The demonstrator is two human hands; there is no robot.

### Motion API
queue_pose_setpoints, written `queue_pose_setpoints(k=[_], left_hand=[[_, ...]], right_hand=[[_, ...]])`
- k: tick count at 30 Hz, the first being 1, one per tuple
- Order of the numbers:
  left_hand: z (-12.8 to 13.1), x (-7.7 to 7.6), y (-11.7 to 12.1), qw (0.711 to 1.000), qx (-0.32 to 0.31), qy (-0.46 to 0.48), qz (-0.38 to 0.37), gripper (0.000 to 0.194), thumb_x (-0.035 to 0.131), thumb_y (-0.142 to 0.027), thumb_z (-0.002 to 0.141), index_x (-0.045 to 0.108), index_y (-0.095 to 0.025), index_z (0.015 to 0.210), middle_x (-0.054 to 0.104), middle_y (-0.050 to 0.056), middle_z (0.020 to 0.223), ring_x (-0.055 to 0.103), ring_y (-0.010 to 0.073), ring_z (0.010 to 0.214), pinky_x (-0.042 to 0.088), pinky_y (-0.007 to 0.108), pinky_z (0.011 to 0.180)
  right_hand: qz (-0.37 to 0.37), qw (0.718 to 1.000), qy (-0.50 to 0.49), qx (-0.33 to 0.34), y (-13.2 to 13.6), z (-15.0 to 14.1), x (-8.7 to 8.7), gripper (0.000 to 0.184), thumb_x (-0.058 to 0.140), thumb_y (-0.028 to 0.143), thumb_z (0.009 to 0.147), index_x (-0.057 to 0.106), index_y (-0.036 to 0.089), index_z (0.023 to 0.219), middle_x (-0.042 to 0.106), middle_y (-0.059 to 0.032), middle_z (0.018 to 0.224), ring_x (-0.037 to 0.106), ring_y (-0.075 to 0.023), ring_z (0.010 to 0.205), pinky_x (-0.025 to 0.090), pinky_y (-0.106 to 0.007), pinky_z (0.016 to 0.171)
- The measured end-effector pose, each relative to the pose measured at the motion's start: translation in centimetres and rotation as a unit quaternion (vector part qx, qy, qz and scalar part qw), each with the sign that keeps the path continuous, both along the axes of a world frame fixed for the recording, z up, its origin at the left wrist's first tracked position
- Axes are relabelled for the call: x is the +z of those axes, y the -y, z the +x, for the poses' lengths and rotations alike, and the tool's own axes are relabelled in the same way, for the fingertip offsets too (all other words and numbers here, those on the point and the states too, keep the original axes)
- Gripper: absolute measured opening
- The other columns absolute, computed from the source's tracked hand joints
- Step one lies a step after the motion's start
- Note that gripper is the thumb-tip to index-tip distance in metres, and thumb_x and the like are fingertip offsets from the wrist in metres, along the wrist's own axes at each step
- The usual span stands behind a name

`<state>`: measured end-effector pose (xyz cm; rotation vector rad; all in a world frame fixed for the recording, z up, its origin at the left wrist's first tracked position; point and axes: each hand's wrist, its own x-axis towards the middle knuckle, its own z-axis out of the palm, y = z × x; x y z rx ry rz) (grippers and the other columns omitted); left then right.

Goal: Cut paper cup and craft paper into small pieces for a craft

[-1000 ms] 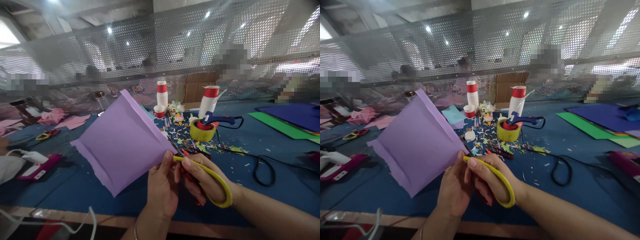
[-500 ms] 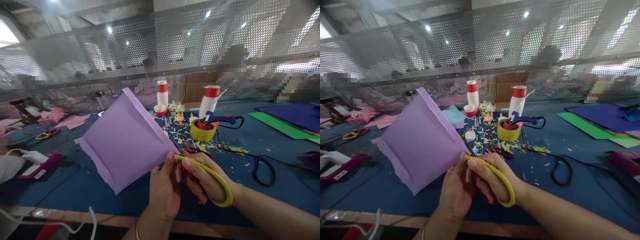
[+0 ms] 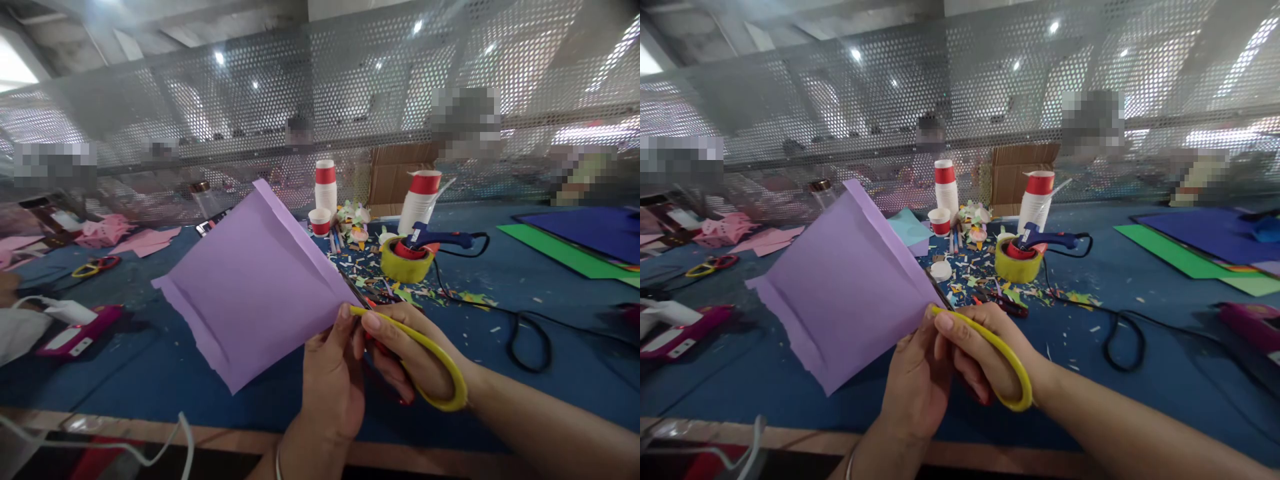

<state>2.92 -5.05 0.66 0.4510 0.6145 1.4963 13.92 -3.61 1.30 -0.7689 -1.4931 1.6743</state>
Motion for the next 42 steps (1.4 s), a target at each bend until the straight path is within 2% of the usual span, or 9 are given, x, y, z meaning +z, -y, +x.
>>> queue_pose_setpoints(k=[11, 18, 24, 27, 30, 33, 37, 39, 42], left_hand=[[0.2, -0.1, 0.0, 1.0, -0.012, 0.007, -0.016, 0.031, 0.085, -0.037, 0.07, 0.067, -0.015, 0.057, 0.05, -0.004, 0.051, 0.049, 0.0094, 0.053, 0.045, 0.022, 0.057], [-0.2, 0.2, -0.9, 0.994, 0.042, 0.051, -0.082, 0.025, 0.091, -0.025, 0.059, 0.071, -0.014, 0.067, 0.066, -0.001, 0.066, 0.059, 0.0095, 0.062, 0.049, 0.021, 0.062], [-0.6, 0.0, -1.6, 0.984, 0.12, 0.063, -0.118, 0.018, 0.088, -0.018, 0.065, 0.073, -0.015, 0.075, 0.07, -0.002, 0.076, 0.062, 0.0059, 0.069, 0.048, 0.017, 0.065], [-0.2, -0.3, -1.1, 0.985, 0.115, 0.059, -0.113, 0.019, 0.089, -0.019, 0.063, 0.074, -0.016, 0.075, 0.07, -0.002, 0.075, 0.062, 0.0066, 0.069, 0.048, 0.017, 0.066], [0.7, -0.6, -0.3, 0.993, 0.08, 0.036, -0.082, 0.019, 0.089, -0.019, 0.063, 0.076, -0.018, 0.077, 0.073, 0.001, 0.081, 0.066, 0.0108, 0.078, 0.051, 0.02, 0.075], [1.4, -0.9, 0.3, 0.998, 0.051, -0.003, -0.036, 0.017, 0.085, -0.022, 0.068, 0.078, -0.02, 0.083, 0.075, 0.003, 0.091, 0.067, 0.0155, 0.09, 0.052, 0.024, 0.082], [1.3, -1.4, 1.2, 0.995, 0.012, -0.097, 0.003, 0.016, 0.081, -0.028, 0.075, 0.078, -0.02, 0.088, 0.075, 0.006, 0.095, 0.065, 0.0154, 0.086, 0.05, 0.022, 0.071], [0.5, -1.4, 2.3, 0.981, -0.076, -0.177, -0.004, 0.02, 0.08, -0.035, 0.076, 0.078, -0.017, 0.085, 0.076, 0.01, 0.088, 0.065, 0.0152, 0.076, 0.047, 0.021, 0.06], [-1.8, 0.0, 3.9, 0.914, -0.271, -0.298, -0.044, 0.027, 0.076, -0.043, 0.078, 0.078, -0.015, 0.074, 0.072, 0.012, 0.062, 0.055, 0.012, 0.045, 0.036, 0.02, 0.041]], right_hand=[[-0.018, 1.0, 0.005, -0.01, 0.1, -0.2, 0.1, 0.057, 0.047, 0.069, 0.09, 0.057, 0.017, 0.07, 0.04, 0.0087, 0.031, 0.032, -0.0054, 0.023, 0.035, -0.017, 0.029], [-0.015, 0.997, 0.081, 0.008, -0.5, 1.2, 0.6, 0.047, 0.058, 0.059, 0.089, 0.058, 0.016, 0.07, 0.043, 0.008, 0.033, 0.035, -0.0052, 0.025, 0.033, -0.016, 0.032], [0.03, 0.987, 0.157, -0.014, -0.9, 2.9, 1.2, 0.038, 0.068, 0.053, 0.083, 0.059, 0.018, 0.073, 0.043, 0.009, 0.037, 0.036, -0.0059, 0.027, 0.031, -0.018, 0.032], [0.113, 0.972, 0.186, -0.086, -1.1, 3.1, 1.1, 0.037, 0.071, 0.048, 0.082, 0.056, 0.018, 0.068, 0.043, 0.0082, 0.042, 0.039, -0.0062, 0.03, 0.03, -0.018, 0.032], [0.172, 0.952, 0.191, -0.164, -1.4, 2.7, 0.8, 0.031, 0.076, 0.042, 0.08, 0.057, 0.019, 0.074, 0.048, 0.0066, 0.052, 0.042, -0.0065, 0.036, 0.031, -0.018, 0.033], [0.175, 0.953, 0.179, -0.17, -1.6, 2.3, 0.6, 0.026, 0.074, 0.04, 0.081, 0.059, 0.019, 0.082, 0.051, 0.006, 0.058, 0.041, -0.006, 0.038, 0.032, -0.018, 0.033], [0.169, 0.952, 0.174, -0.184, -1.6, 2.5, 0.7, 0.029, 0.071, 0.041, 0.083, 0.056, 0.019, 0.073, 0.048, 0.0052, 0.056, 0.039, -0.0061, 0.039, 0.033, -0.019, 0.035], [0.171, 0.953, 0.174, -0.181, -1.6, 2.9, 0.9, 0.029, 0.071, 0.041, 0.082, 0.056, 0.019, 0.073, 0.047, 0.0053, 0.055, 0.039, -0.0064, 0.039, 0.033, -0.019, 0.035], [0.159, 0.961, 0.171, -0.148, -1.7, 3.6, 1.0, 0.027, 0.071, 0.04, 0.082, 0.055, 0.019, 0.075, 0.043, 0.0067, 0.053, 0.039, -0.0067, 0.039, 0.032, -0.019, 0.035]])
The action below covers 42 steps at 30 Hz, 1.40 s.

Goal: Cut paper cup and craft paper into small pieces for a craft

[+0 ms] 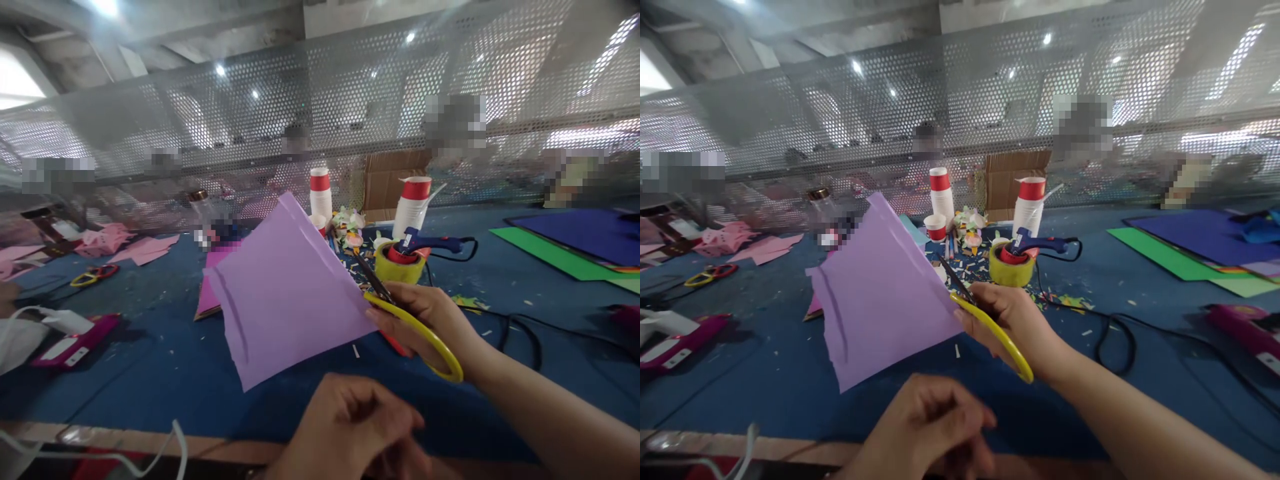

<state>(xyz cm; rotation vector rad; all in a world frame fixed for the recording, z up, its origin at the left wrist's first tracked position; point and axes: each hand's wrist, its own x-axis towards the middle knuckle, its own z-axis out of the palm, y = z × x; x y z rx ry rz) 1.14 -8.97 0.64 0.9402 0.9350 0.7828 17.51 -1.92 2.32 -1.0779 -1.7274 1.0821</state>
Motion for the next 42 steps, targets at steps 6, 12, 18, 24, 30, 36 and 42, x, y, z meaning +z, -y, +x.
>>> queue_pose_setpoints(k=[6, 12, 18, 24, 30, 36, 42], left_hand=[[-6.7, 8.2, -5.2, 0.776, 0.307, -0.203, 0.512, 0.045, 0.084, -0.032, 0.071, 0.071, -0.03, 0.114, 0.07, 0.004, 0.119, 0.063, 0.0237, 0.111, 0.047, 0.034, 0.099], [-9.4, 11.4, -15.6, 0.785, 0.137, -0.327, 0.508, 0.064, 0.074, -0.053, 0.079, 0.058, -0.022, 0.133, 0.066, 0.012, 0.125, 0.058, 0.0293, 0.119, 0.041, 0.045, 0.102], [-9.0, 8.4, -18.8, 0.888, 0.009, -0.195, 0.416, 0.03, 0.083, -0.043, 0.07, 0.07, -0.018, 0.079, 0.064, -0.001, 0.075, 0.057, 0.0126, 0.068, 0.044, 0.024, 0.062], [-10.9, 6.1, -19.9, 0.917, 0.063, -0.103, 0.38, 0.029, 0.082, -0.041, 0.074, 0.065, -0.018, 0.078, 0.061, -0.001, 0.076, 0.055, 0.0107, 0.067, 0.046, 0.023, 0.062], [-11.1, 6.0, -19.5, 0.897, 0.089, -0.129, 0.412, 0.027, 0.079, -0.04, 0.076, 0.063, -0.018, 0.076, 0.057, -0.001, 0.072, 0.052, 0.0103, 0.063, 0.043, 0.021, 0.057], [-11.3, 7.0, -19.0, 0.872, 0.145, -0.111, 0.454, 0.02, 0.07, -0.035, 0.084, 0.058, -0.02, 0.078, 0.056, -0.001, 0.069, 0.052, 0.0119, 0.058, 0.043, 0.023, 0.052], [-11.9, 7.3, -18.9, 0.823, 0.193, -0.147, 0.513, 0.022, 0.069, -0.031, 0.081, 0.052, -0.02, 0.073, 0.048, -0.003, 0.067, 0.045, 0.01, 0.057, 0.037, 0.021, 0.048]], right_hand=[[0.036, 0.998, 0.044, 0.021, -0.3, 0.4, 0.2, 0.027, 0.064, 0.041, 0.087, 0.058, 0.018, 0.075, 0.041, 0.0058, 0.057, 0.037, -0.0069, 0.044, 0.031, -0.019, 0.039], [0.004, 0.997, 0.065, 0.043, -0.7, 0.5, -0.2, 0.029, 0.06, 0.046, 0.09, 0.06, 0.019, 0.081, 0.049, 0.0045, 0.062, 0.045, -0.0076, 0.044, 0.039, -0.02, 0.04], [-0.01, 0.997, 0.067, 0.025, -1.0, 0.3, -0.2, 0.031, 0.062, 0.048, 0.089, 0.06, 0.019, 0.08, 0.053, 0.0036, 0.062, 0.048, -0.0077, 0.042, 0.04, -0.02, 0.039], [-0.06, 0.997, -0.002, 0.042, -1.0, 0.8, -0.2, 0.034, 0.067, 0.051, 0.085, 0.058, 0.018, 0.088, 0.044, 0.0093, 0.046, 0.037, -0.0054, 0.033, 0.03, -0.018, 0.035], [-0.101, 0.987, -0.075, 0.098, -0.7, 1.3, -0.1, 0.042, 0.056, 0.058, 0.091, 0.056, 0.016, 0.083, 0.04, 0.0096, 0.042, 0.034, -0.005, 0.031, 0.031, -0.018, 0.036], [-0.099, 0.968, -0.127, 0.192, -0.5, 1.8, -0.4, 0.046, 0.049, 0.06, 0.094, 0.058, 0.015, 0.092, 0.044, 0.0057, 0.053, 0.042, -0.0078, 0.042, 0.037, -0.021, 0.044], [-0.09, 0.954, -0.125, 0.257, -0.4, 2.3, -0.9, 0.045, 0.042, 0.058, 0.098, 0.059, 0.016, 0.101, 0.049, 0.0018, 0.064, 0.048, -0.0095, 0.053, 0.041, -0.023, 0.053]])
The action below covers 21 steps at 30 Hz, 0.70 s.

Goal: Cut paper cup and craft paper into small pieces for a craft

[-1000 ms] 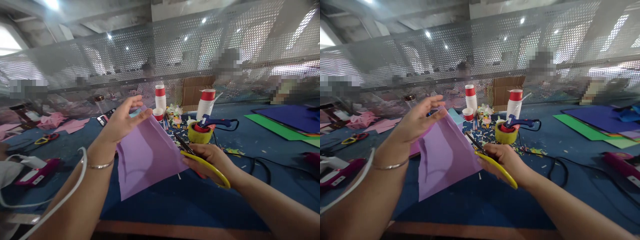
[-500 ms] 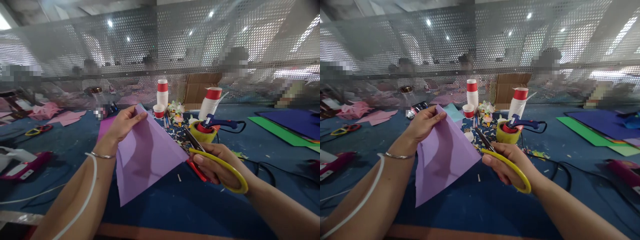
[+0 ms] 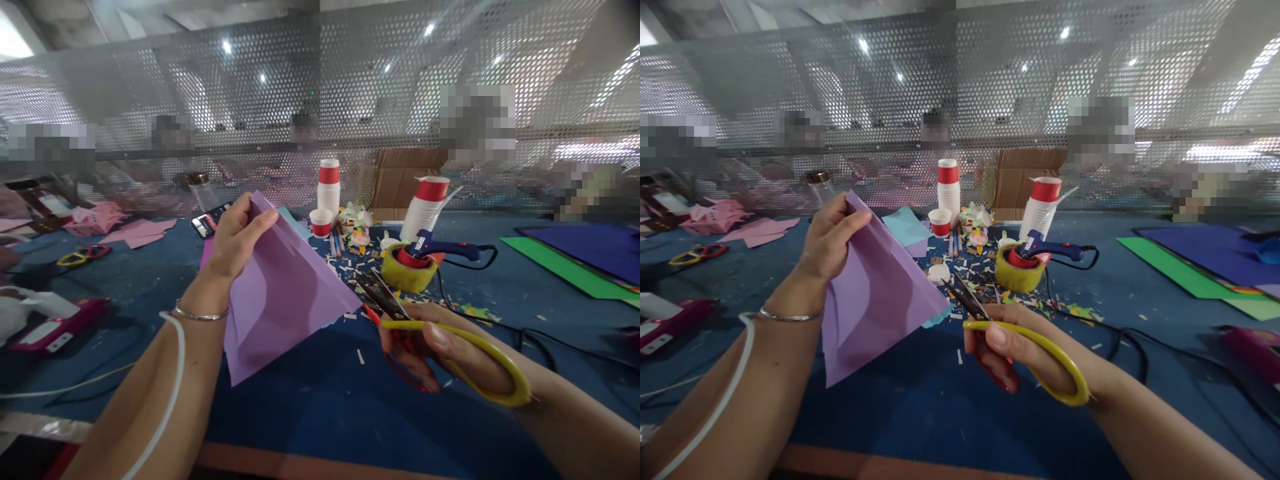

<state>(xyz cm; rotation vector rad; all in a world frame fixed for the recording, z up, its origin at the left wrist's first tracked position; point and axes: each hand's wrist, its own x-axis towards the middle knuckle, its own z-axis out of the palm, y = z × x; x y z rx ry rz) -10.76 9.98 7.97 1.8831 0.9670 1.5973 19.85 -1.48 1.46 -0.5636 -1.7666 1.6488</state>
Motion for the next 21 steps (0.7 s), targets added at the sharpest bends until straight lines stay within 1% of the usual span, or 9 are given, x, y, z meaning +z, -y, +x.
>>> queue_pose_setpoints(k=[7, 11, 17, 21], left_hand=[[-0.3, 0.12, 0.01, 0.999, 0.02, -0.029, 0.03, 0.023, 0.067, -0.032, 0.082, 0.05, -0.02, 0.072, 0.045, -0.003, 0.066, 0.042, 0.0106, 0.057, 0.034, 0.023, 0.049], [-0.31, 0.22, 0.22, 0.998, 0.024, -0.046, 0.035, 0.025, 0.067, -0.032, 0.083, 0.049, -0.02, 0.072, 0.044, -0.003, 0.066, 0.04, 0.0107, 0.057, 0.032, 0.025, 0.049], [-0.03, 0.63, 0.72, 0.997, 0.026, -0.064, 0.042, 0.024, 0.067, -0.032, 0.083, 0.048, -0.02, 0.071, 0.043, -0.003, 0.066, 0.038, 0.0115, 0.058, 0.029, 0.027, 0.05], [0.12, 0.82, 0.92, 0.996, 0.034, -0.071, 0.045, 0.027, 0.067, -0.036, 0.082, 0.048, -0.021, 0.07, 0.039, -0.003, 0.065, 0.036, 0.0125, 0.059, 0.026, 0.029, 0.052]], right_hand=[[-0.027, 0.999, 0.017, 0.019, 0.04, 0.35, 0.27, 0.043, 0.045, 0.055, 0.097, 0.062, 0.016, 0.099, 0.048, 0.003, 0.058, 0.047, -0.0094, 0.05, 0.039, -0.022, 0.05], [-0.04, 0.998, 0.041, 0.016, -0.08, 0.32, 0.29, 0.04, 0.048, 0.054, 0.096, 0.062, 0.016, 0.098, 0.049, 0.003, 0.057, 0.047, -0.0094, 0.047, 0.039, -0.021, 0.048], [-0.055, 0.996, 0.07, 0.012, -0.14, 0.3, 0.29, 0.044, 0.049, 0.058, 0.094, 0.061, 0.016, 0.095, 0.048, 0.0041, 0.053, 0.045, -0.0095, 0.044, 0.037, -0.021, 0.046], [-0.067, 0.993, 0.091, 0.013, -0.07, 0.4, 0.37, 0.044, 0.048, 0.058, 0.095, 0.059, 0.015, 0.096, 0.048, 0.0043, 0.055, 0.045, -0.0094, 0.045, 0.035, -0.022, 0.046]])
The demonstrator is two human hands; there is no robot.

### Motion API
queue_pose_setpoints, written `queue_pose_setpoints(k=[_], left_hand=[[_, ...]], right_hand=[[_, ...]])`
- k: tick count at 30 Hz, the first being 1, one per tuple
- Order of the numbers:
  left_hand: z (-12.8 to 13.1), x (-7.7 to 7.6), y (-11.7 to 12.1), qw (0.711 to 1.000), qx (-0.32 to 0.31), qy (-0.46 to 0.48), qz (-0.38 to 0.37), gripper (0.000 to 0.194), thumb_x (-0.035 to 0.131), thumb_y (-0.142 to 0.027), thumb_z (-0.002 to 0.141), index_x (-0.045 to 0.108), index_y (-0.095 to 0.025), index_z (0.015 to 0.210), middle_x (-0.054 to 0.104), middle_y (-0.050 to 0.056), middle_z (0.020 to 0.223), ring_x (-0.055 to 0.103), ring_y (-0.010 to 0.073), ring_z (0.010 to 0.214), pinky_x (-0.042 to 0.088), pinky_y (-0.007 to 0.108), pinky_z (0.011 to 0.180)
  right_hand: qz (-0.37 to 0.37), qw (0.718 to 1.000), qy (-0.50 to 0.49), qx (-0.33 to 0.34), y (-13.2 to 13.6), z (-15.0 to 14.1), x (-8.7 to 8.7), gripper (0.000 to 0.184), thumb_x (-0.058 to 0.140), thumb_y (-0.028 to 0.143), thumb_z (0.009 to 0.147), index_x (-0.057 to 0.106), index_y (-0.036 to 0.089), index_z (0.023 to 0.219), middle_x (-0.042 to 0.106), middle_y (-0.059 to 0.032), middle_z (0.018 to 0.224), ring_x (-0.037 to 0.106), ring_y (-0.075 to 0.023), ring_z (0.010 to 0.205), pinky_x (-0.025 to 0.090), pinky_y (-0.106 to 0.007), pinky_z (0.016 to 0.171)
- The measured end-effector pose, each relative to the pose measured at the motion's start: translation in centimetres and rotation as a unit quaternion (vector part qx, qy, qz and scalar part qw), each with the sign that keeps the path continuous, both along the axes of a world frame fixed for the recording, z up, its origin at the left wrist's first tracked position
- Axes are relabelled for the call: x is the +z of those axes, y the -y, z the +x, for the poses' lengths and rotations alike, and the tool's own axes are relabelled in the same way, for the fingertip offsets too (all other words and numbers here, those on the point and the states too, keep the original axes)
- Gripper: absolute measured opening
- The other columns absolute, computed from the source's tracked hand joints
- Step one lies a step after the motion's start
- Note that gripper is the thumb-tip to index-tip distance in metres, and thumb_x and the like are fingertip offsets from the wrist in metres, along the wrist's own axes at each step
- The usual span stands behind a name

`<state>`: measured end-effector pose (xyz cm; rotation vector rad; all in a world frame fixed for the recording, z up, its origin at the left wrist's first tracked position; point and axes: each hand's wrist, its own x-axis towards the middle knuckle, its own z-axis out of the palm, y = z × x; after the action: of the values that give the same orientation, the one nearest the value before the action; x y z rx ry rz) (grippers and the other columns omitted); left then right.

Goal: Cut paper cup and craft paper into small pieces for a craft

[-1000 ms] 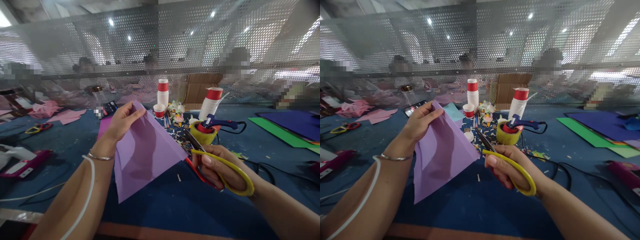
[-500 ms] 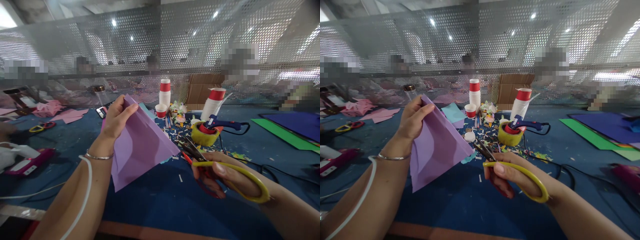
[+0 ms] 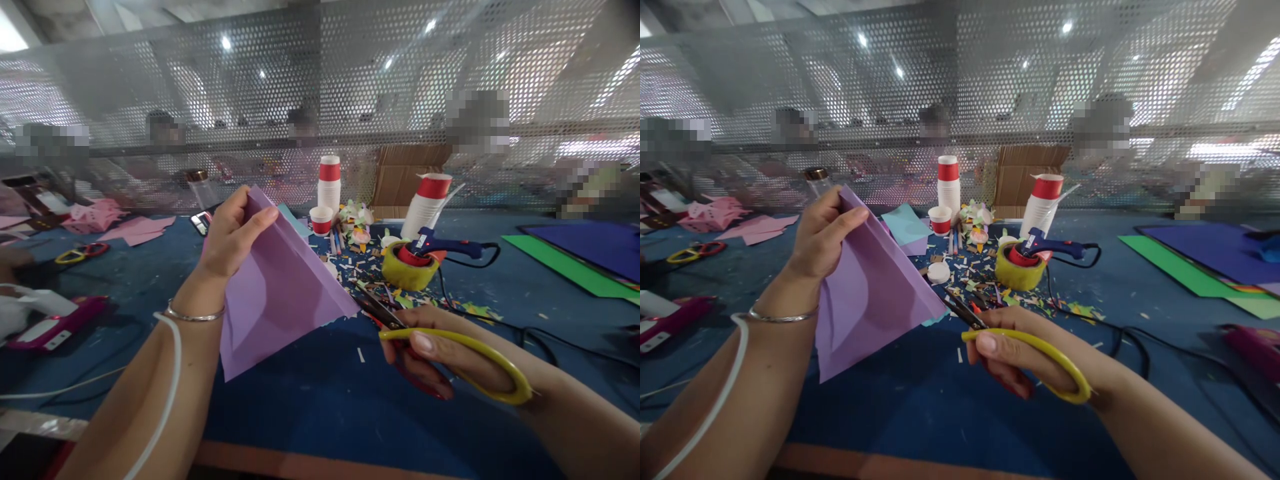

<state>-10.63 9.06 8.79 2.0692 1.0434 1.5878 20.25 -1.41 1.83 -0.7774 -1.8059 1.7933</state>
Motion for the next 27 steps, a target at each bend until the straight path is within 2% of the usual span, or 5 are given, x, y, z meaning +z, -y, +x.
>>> queue_pose_setpoints(k=[27], left_hand=[[-0.12, 0.4, 0.27, 0.998, 0.016, -0.047, 0.023, 0.028, 0.067, -0.035, 0.081, 0.046, -0.021, 0.07, 0.037, -0.002, 0.066, 0.033, 0.0134, 0.06, 0.024, 0.03, 0.053]], right_hand=[[0.001, 0.999, 0.043, 0.01, 0.0, -0.15, 0.47, 0.048, 0.049, 0.061, 0.093, 0.059, 0.014, 0.096, 0.047, 0.0049, 0.055, 0.043, -0.0081, 0.045, 0.035, -0.022, 0.045]])
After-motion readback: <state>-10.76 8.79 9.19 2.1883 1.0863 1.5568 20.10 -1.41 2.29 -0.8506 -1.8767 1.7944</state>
